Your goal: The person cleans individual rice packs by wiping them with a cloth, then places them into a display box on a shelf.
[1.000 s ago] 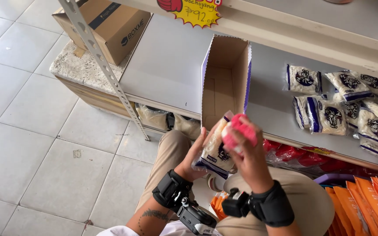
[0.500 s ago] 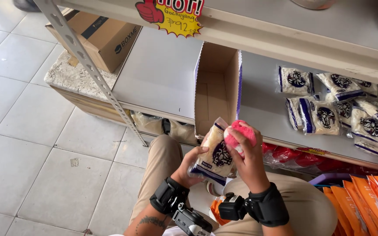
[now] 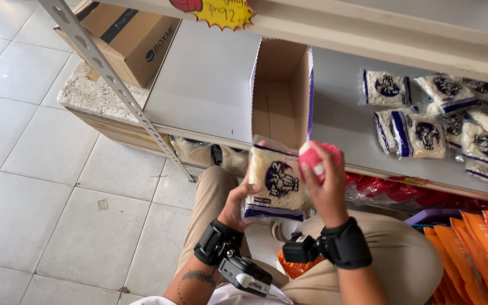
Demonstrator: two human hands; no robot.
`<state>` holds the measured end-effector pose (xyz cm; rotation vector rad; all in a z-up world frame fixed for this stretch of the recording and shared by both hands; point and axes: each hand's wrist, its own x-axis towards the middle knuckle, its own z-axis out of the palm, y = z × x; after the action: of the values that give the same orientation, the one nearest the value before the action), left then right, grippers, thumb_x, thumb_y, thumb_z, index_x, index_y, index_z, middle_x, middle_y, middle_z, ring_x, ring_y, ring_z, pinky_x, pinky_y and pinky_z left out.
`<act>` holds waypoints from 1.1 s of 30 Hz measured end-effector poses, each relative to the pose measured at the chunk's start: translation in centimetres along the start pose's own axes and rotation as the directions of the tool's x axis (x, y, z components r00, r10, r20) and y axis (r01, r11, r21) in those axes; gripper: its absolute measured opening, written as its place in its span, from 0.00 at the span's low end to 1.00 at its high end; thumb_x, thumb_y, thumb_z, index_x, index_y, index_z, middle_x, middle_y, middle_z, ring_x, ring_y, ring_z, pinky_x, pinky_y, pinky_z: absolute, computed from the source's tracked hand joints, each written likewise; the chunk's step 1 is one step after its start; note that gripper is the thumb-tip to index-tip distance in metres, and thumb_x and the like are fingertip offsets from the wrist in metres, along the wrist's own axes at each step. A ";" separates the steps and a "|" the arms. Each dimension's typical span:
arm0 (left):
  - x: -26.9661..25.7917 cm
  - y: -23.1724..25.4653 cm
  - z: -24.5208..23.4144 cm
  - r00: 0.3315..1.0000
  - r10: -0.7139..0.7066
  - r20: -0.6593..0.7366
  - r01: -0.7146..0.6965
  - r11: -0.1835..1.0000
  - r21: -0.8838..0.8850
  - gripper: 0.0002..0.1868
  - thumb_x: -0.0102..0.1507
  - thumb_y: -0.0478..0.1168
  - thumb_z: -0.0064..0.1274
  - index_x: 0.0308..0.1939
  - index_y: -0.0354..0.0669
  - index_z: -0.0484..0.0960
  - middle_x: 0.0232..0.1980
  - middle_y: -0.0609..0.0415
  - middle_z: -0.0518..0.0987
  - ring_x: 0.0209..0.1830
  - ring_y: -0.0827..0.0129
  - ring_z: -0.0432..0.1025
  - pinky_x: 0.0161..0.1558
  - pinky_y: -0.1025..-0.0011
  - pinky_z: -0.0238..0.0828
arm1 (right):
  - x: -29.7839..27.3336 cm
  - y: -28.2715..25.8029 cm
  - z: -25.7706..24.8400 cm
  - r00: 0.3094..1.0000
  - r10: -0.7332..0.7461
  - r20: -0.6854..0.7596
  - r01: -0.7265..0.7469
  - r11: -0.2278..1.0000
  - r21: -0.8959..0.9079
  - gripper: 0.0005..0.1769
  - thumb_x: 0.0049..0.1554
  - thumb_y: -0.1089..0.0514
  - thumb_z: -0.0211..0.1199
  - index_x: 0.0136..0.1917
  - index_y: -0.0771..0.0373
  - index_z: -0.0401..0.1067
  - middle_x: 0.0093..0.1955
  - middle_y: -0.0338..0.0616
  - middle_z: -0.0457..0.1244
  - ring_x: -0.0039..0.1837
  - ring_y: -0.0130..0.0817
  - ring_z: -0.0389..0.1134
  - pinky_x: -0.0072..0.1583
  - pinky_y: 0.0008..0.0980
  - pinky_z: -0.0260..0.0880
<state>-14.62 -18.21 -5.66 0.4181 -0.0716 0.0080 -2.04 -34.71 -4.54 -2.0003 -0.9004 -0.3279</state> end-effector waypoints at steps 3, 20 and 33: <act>0.4 1.4 0.5 0.977 0.202 0.075 -0.198 0.978 -0.061 0.57 0.58 0.36 0.55 0.85 0.60 0.39 0.75 0.44 0.65 0.71 0.54 0.67 0.70 0.56 0.69 | -0.5 2.4 -0.5 0.996 0.086 0.026 -0.088 0.992 0.085 0.24 0.68 0.48 0.61 0.75 0.53 0.65 0.69 0.49 0.62 0.69 0.42 0.67 0.70 0.40 0.69; 0.2 -3.8 -10.8 0.989 0.060 0.135 0.014 0.870 -0.493 0.40 0.81 0.67 0.36 0.86 0.43 0.52 0.77 0.43 0.63 0.72 0.56 0.67 0.76 0.59 0.64 | -2.0 -7.5 1.0 0.970 -0.205 0.132 0.168 0.954 0.248 0.38 0.54 0.56 0.72 0.74 0.57 0.61 0.75 0.50 0.57 0.76 0.51 0.61 0.72 0.43 0.67; -4.2 -1.7 -10.0 0.994 -0.041 -0.103 0.035 0.997 -0.063 0.41 0.76 0.64 0.43 0.81 0.36 0.61 0.71 0.43 0.71 0.67 0.56 0.69 0.71 0.57 0.62 | 2.6 -10.6 1.5 0.866 -0.416 0.277 0.403 0.909 0.105 0.30 0.51 0.57 0.72 0.66 0.51 0.70 0.67 0.46 0.61 0.66 0.48 0.67 0.65 0.47 0.73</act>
<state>-18.13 -15.63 -15.78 0.3569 0.0386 -0.0100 -7.90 -28.65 2.58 -1.8311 -1.5194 -0.2436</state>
